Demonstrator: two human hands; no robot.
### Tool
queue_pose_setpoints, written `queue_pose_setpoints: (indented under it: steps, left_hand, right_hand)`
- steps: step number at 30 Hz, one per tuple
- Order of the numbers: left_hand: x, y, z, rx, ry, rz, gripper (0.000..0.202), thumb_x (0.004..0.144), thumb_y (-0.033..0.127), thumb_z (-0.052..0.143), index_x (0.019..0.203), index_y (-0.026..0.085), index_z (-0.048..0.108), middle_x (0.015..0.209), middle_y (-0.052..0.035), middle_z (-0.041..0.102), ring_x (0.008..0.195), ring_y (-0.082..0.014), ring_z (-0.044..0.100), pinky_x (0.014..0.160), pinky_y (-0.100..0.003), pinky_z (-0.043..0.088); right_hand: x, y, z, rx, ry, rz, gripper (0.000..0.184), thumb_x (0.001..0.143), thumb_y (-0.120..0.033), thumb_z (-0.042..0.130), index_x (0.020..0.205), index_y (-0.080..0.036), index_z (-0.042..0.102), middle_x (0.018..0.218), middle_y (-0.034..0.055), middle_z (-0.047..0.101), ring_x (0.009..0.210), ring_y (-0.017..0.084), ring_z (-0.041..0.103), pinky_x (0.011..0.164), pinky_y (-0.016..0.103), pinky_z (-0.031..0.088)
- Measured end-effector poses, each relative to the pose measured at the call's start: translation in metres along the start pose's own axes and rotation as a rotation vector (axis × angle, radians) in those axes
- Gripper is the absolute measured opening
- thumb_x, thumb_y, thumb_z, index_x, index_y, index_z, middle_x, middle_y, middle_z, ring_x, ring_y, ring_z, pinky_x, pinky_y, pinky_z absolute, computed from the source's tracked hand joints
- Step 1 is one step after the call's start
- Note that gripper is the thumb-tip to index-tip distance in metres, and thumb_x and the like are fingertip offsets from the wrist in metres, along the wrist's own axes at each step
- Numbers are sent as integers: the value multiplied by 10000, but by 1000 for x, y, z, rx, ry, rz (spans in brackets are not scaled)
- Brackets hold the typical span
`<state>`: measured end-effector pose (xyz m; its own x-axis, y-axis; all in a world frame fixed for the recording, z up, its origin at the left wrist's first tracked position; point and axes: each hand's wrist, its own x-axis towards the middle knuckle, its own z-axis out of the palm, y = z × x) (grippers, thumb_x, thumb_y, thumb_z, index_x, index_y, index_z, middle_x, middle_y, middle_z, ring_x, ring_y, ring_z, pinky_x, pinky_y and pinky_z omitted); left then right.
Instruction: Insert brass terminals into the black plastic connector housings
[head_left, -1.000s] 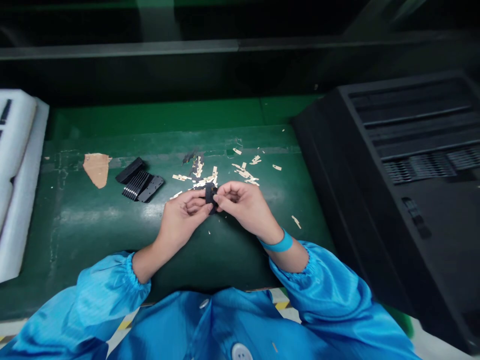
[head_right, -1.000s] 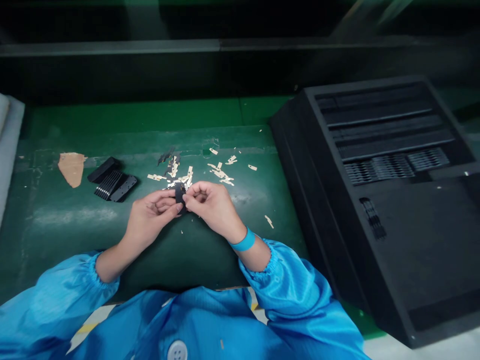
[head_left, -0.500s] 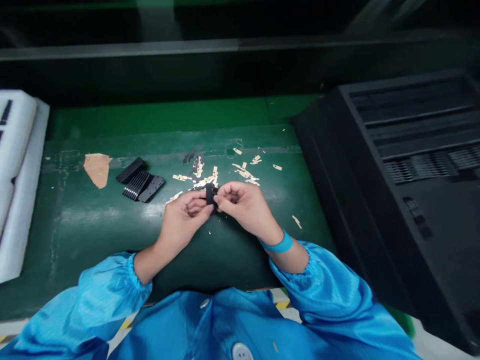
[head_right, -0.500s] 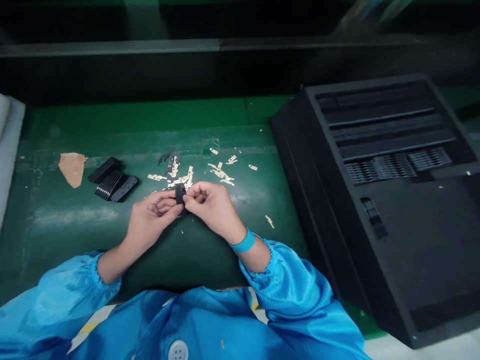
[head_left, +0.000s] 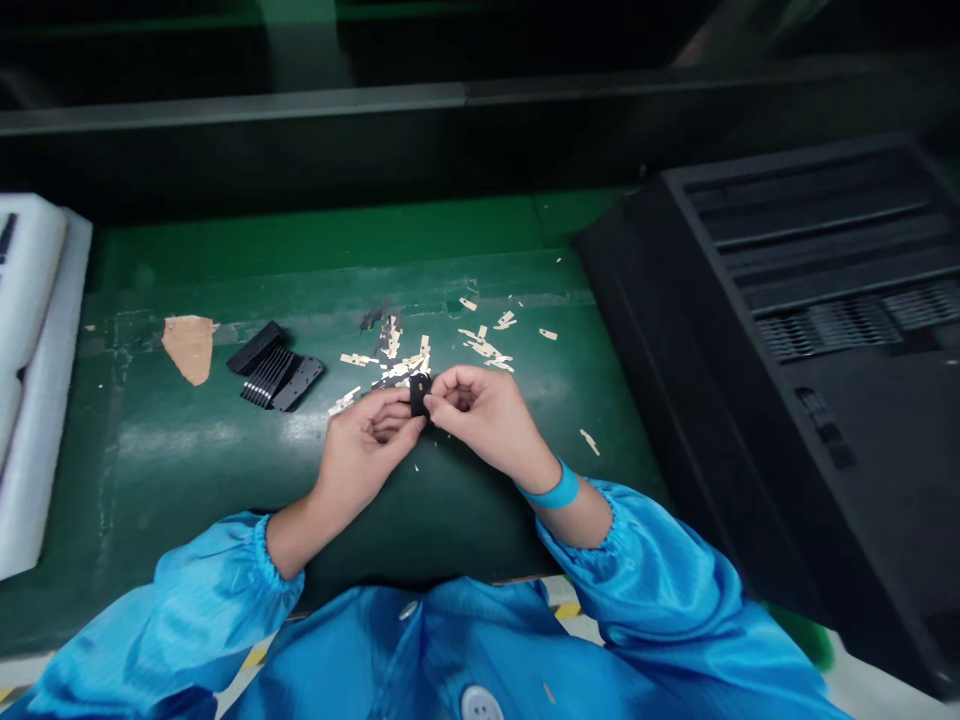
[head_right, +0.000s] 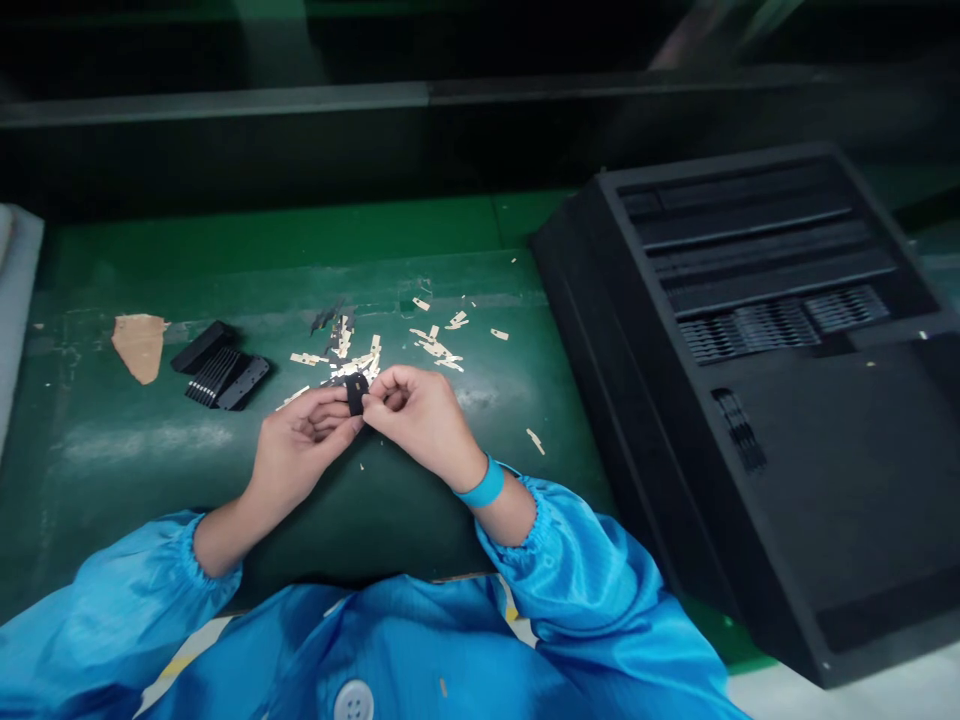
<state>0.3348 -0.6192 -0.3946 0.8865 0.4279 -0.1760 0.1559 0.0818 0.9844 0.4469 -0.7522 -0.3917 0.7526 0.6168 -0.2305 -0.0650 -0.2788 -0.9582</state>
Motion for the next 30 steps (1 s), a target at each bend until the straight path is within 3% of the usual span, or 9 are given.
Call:
queue_pose_setpoints:
  steps: [7,11,15,18,22,25,30]
  left_hand:
    - [-1,-4,-1,-25,19,26,270,808,203,781,1061,174,691,860,-23,781,775,-140,759,747,-234,623]
    - [0,-4,-3,-40,-1,26,257,831,206,774,1063,186,664,892,-21,757,835,-139,754,785,-234,613]
    - [3,3,-5,-126,-61,-28,253,842,227,767,1042,200,614,955,1,681,775,-116,732,742,-231,604]
    - [4,9,-7,-95,-95,-39,364,859,214,730,1195,232,593,930,22,625,689,-88,684,655,-204,572]
    - [1,10,-7,68,-120,3,421,917,203,649,1329,259,581,968,0,635,725,-99,685,647,-195,558]
    - [-2,7,-6,142,-116,26,329,941,236,629,1269,248,609,1036,-25,684,782,-128,727,703,-218,590]
    - [-1,7,-7,175,-56,32,244,923,261,656,1159,212,690,946,-23,728,774,-136,740,732,-219,616]
  right_hand:
    - [-4,-1,1,-106,40,-40,165,798,-341,731,769,-200,650,613,-30,618,532,102,530,506,238,397]
    - [-2,-1,-1,-76,27,-38,295,765,-393,814,941,-207,668,744,-15,696,589,107,567,562,241,454]
    - [2,-7,-11,36,-183,-45,269,843,-445,754,886,-191,680,694,-15,675,602,116,592,574,242,465]
    - [2,-13,-18,-7,-307,-83,230,921,-396,663,856,-183,723,700,2,703,623,125,631,601,247,496]
    - [-6,-14,-14,-109,-66,-202,187,904,-320,697,1038,-206,762,878,33,791,670,146,692,630,267,555]
    - [-13,-9,-2,-304,132,-409,94,921,-246,694,978,-242,769,915,23,804,734,159,728,718,292,582]
    - [-16,-2,6,-600,155,-671,155,982,-185,598,928,-227,738,886,34,799,810,172,750,757,303,574]
